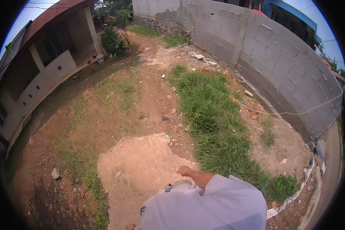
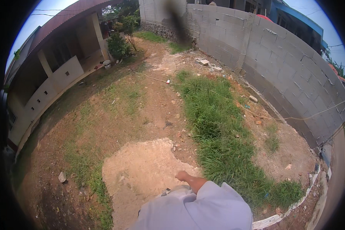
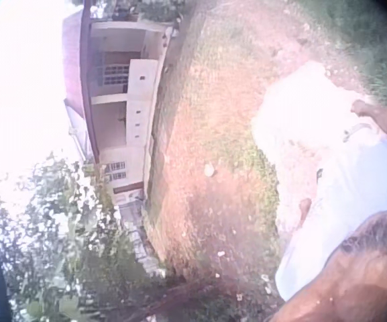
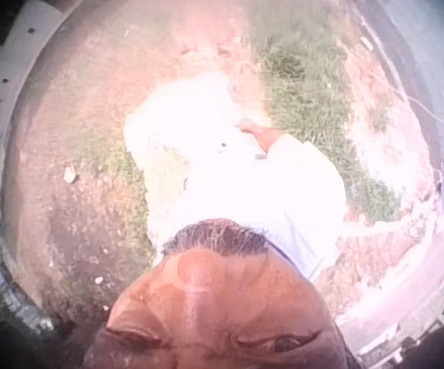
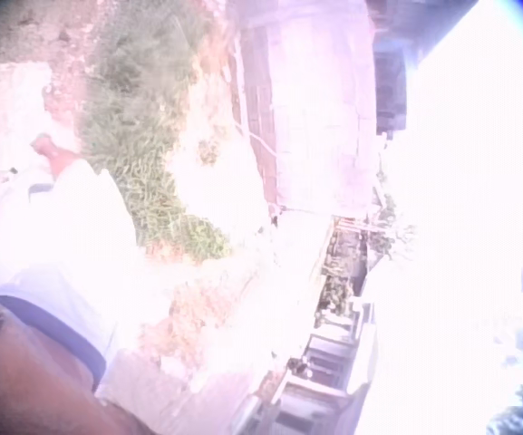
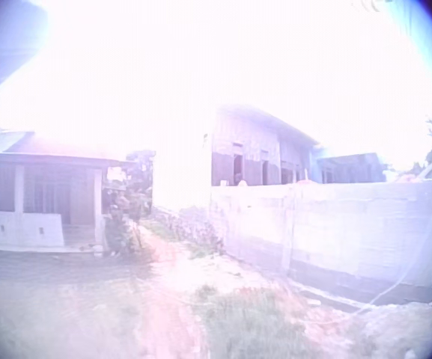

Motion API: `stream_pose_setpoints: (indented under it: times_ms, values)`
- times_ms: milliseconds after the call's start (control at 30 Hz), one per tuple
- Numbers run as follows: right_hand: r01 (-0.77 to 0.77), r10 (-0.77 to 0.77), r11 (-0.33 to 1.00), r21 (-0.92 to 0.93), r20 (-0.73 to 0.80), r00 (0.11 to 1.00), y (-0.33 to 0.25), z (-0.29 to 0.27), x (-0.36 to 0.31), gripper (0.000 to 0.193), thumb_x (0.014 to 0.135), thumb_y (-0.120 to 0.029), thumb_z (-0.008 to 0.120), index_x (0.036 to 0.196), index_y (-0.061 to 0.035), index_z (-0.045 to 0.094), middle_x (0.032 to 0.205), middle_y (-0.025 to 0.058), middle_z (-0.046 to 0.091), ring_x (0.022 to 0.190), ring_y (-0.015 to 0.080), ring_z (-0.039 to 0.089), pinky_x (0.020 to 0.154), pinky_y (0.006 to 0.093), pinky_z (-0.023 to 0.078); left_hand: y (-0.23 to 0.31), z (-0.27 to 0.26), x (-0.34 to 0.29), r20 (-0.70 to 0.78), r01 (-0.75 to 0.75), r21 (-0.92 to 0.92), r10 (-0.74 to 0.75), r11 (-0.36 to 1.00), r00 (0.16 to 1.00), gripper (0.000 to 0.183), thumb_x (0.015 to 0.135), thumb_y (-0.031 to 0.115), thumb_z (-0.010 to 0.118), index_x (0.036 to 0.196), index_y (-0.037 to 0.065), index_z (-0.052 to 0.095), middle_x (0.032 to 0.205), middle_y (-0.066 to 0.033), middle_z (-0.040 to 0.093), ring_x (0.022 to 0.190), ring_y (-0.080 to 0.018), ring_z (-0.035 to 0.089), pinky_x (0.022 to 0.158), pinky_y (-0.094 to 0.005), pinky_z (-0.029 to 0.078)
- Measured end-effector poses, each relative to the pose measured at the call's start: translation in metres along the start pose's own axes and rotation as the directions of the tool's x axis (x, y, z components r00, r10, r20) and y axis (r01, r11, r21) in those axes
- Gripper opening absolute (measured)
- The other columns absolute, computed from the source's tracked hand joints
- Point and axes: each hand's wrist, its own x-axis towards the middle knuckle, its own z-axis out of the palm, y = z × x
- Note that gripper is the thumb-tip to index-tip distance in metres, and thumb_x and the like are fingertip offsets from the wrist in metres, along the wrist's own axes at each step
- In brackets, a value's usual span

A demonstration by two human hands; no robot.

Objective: The person walks through a construction site, picks up a wooden stick, and then squats to work on a water pump and electrical components. They connect a hose to the pump and plug in a power cord.

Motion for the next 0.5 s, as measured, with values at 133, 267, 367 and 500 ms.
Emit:
stream_pose_setpoints:
  times_ms: [133, 267, 367, 500]
  values:
    - [-0.584, 0.389, 0.769, 0.260, 0.534, 0.750, -0.042, -0.014, -0.042, 0.042, 0.082, -0.039, 0.055, 0.091, 0.0010, 0.066, 0.081, 0.0142, 0.067, 0.072, 0.0243, 0.067, 0.061, 0.0389, 0.053, 0.286, -0.078, 0.061, -0.146, -0.447, -0.201, 0.424, 0.872, 0.894, 0.007, 0.080, 0.007, 0.045, 0.081, 0.002, 0.050, 0.059, -0.0103, 0.055, 0.046, -0.0197, 0.053, 0.043, -0.0306, 0.041]
    - [-0.571, 0.366, 0.773, 0.275, 0.542, 0.756, 0.045, 0.043, 0.028, 0.038, 0.079, -0.036, 0.056, 0.099, -0.0044, 0.065, 0.085, 0.0148, 0.067, 0.075, 0.0258, 0.066, 0.065, 0.0393, 0.052, 0.546, -0.067, 0.098, -0.293, -0.828, 0.060, 0.802, 0.558, 0.520, 0.019, 0.087, 0.011, 0.046, 0.093, -0.003, 0.057, 0.069, -0.0103, 0.059, 0.055, -0.0170, 0.058, 0.055, -0.0308, 0.046]
    - [-0.727, 0.508, 0.616, 0.303, 0.553, 0.661, 0.044, -0.038, 0.145, 0.035, 0.075, -0.032, 0.061, 0.102, -0.0104, 0.065, 0.089, 0.0153, 0.066, 0.082, 0.0249, 0.065, 0.068, 0.0388, 0.052, 0.633, -0.051, 0.151, -0.252, -0.849, -0.004, 0.821, 0.528, 0.511, 0.018, 0.087, 0.013, 0.049, 0.090, -0.003, 0.059, 0.069, -0.0095, 0.061, 0.059, -0.0178, 0.058, 0.059, -0.0323, 0.046]
    - [-0.098, 0.117, 0.989, -0.110, 0.186, 0.976, 0.101, -0.128, 0.347, 0.034, 0.066, -0.023, 0.069, 0.098, -0.0142, 0.064, 0.088, 0.0146, 0.065, 0.085, 0.0268, 0.064, 0.069, 0.0398, 0.051, 0.654, 0.057, 0.238, 0.024, -0.732, 0.263, 0.754, 0.628, 0.656, 0.025, 0.078, 0.021, 0.059, 0.076, -0.004, 0.062, 0.075, -0.0130, 0.066, 0.074, -0.0215, 0.063, 0.068, -0.0327, 0.047]
